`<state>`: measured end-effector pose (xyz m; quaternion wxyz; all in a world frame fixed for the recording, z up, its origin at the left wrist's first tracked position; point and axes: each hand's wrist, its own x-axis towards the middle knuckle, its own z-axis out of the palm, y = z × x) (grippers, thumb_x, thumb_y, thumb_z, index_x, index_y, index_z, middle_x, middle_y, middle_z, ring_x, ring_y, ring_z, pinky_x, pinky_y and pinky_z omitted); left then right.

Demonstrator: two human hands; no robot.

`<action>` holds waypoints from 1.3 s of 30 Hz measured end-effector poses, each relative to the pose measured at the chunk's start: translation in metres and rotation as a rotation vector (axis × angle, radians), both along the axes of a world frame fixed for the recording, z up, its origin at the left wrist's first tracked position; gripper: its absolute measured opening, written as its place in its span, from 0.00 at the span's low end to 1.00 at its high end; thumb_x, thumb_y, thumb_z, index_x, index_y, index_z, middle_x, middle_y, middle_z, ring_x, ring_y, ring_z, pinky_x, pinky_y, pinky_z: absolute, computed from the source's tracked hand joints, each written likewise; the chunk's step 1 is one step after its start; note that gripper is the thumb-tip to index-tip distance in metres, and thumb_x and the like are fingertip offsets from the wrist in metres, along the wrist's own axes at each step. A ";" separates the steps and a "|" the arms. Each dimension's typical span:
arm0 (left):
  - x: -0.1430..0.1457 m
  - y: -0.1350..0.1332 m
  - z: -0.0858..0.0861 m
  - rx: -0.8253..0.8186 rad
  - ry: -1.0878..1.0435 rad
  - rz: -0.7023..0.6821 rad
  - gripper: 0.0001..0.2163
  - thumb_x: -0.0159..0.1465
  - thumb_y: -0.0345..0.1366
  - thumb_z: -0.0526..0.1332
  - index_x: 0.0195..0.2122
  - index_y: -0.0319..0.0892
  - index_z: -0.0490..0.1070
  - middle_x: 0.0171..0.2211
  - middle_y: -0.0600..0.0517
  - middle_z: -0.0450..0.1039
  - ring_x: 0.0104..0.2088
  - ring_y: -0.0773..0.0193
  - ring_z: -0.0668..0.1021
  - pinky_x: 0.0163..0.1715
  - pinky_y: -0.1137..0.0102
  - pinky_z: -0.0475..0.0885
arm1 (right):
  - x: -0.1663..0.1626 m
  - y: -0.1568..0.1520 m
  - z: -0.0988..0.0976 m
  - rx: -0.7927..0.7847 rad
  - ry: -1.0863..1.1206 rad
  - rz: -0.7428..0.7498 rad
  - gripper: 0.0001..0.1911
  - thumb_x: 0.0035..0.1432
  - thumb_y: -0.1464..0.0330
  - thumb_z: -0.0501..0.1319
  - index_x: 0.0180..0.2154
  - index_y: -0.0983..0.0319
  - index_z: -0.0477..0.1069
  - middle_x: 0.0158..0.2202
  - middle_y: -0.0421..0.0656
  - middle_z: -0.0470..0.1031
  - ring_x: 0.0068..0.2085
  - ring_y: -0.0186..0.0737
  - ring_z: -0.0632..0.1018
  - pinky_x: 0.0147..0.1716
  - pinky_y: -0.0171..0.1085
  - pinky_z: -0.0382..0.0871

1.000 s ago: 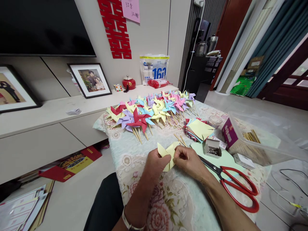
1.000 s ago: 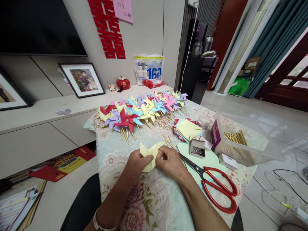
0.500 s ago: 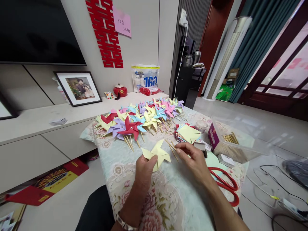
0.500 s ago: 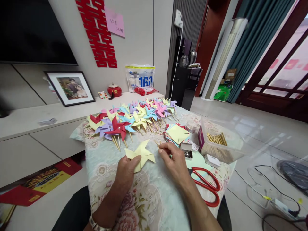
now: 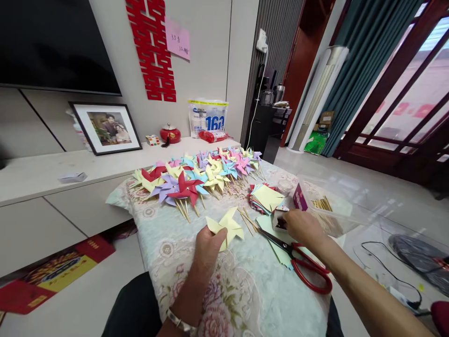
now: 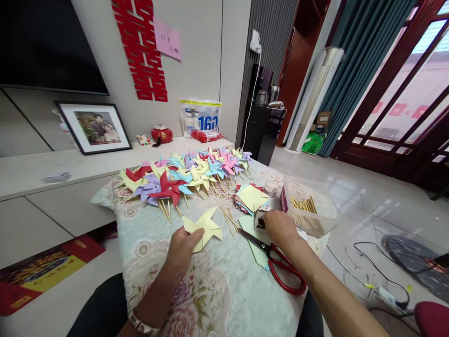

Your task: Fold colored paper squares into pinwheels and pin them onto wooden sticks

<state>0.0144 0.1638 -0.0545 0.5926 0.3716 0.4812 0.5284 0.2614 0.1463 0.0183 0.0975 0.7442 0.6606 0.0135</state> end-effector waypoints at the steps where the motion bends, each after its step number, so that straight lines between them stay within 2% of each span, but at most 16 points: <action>1: 0.000 0.000 0.000 0.001 0.010 -0.005 0.13 0.46 0.36 0.68 0.32 0.34 0.79 0.27 0.49 0.81 0.28 0.59 0.77 0.31 0.69 0.70 | -0.002 0.002 -0.001 -0.015 -0.018 -0.006 0.16 0.57 0.81 0.54 0.34 0.68 0.81 0.36 0.60 0.81 0.39 0.56 0.83 0.32 0.39 0.67; 7: 0.000 0.000 0.000 0.005 0.000 -0.014 0.13 0.45 0.36 0.67 0.31 0.34 0.79 0.26 0.50 0.80 0.28 0.60 0.77 0.30 0.70 0.70 | -0.001 0.012 -0.002 -0.088 -0.046 0.012 0.16 0.56 0.82 0.55 0.38 0.68 0.81 0.38 0.60 0.82 0.41 0.55 0.83 0.35 0.39 0.70; 15: 0.001 0.000 0.000 0.005 0.004 -0.001 0.12 0.45 0.35 0.67 0.30 0.34 0.79 0.25 0.51 0.80 0.26 0.61 0.76 0.29 0.71 0.70 | 0.010 0.015 -0.007 -0.111 -0.024 0.104 0.15 0.56 0.80 0.55 0.36 0.63 0.80 0.38 0.53 0.82 0.41 0.48 0.82 0.32 0.35 0.64; 22: 0.002 0.001 -0.001 -0.007 0.009 -0.005 0.12 0.45 0.34 0.67 0.31 0.35 0.80 0.27 0.50 0.81 0.27 0.60 0.77 0.29 0.71 0.71 | 0.011 0.013 -0.009 -0.121 -0.032 0.099 0.17 0.56 0.79 0.53 0.37 0.65 0.80 0.39 0.56 0.82 0.39 0.50 0.82 0.29 0.36 0.60; 29: 0.001 0.002 -0.001 0.002 0.025 -0.004 0.12 0.46 0.34 0.67 0.32 0.35 0.80 0.27 0.50 0.81 0.27 0.60 0.78 0.29 0.71 0.70 | 0.014 0.015 -0.008 -0.152 -0.009 0.151 0.15 0.52 0.78 0.56 0.36 0.64 0.80 0.38 0.53 0.82 0.37 0.47 0.81 0.29 0.36 0.59; 34: 0.001 0.000 -0.001 0.012 0.029 -0.005 0.12 0.46 0.34 0.67 0.32 0.36 0.79 0.28 0.50 0.82 0.28 0.60 0.78 0.30 0.70 0.71 | 0.015 0.013 -0.007 -0.163 -0.014 0.166 0.15 0.55 0.78 0.55 0.39 0.66 0.79 0.41 0.56 0.82 0.40 0.49 0.81 0.32 0.37 0.60; 39: 0.001 -0.001 0.002 0.014 0.042 -0.015 0.12 0.46 0.35 0.66 0.32 0.35 0.79 0.28 0.50 0.81 0.27 0.61 0.77 0.30 0.71 0.70 | 0.016 0.014 -0.005 -0.168 -0.020 0.152 0.14 0.58 0.77 0.55 0.39 0.65 0.80 0.40 0.55 0.82 0.39 0.48 0.81 0.31 0.36 0.60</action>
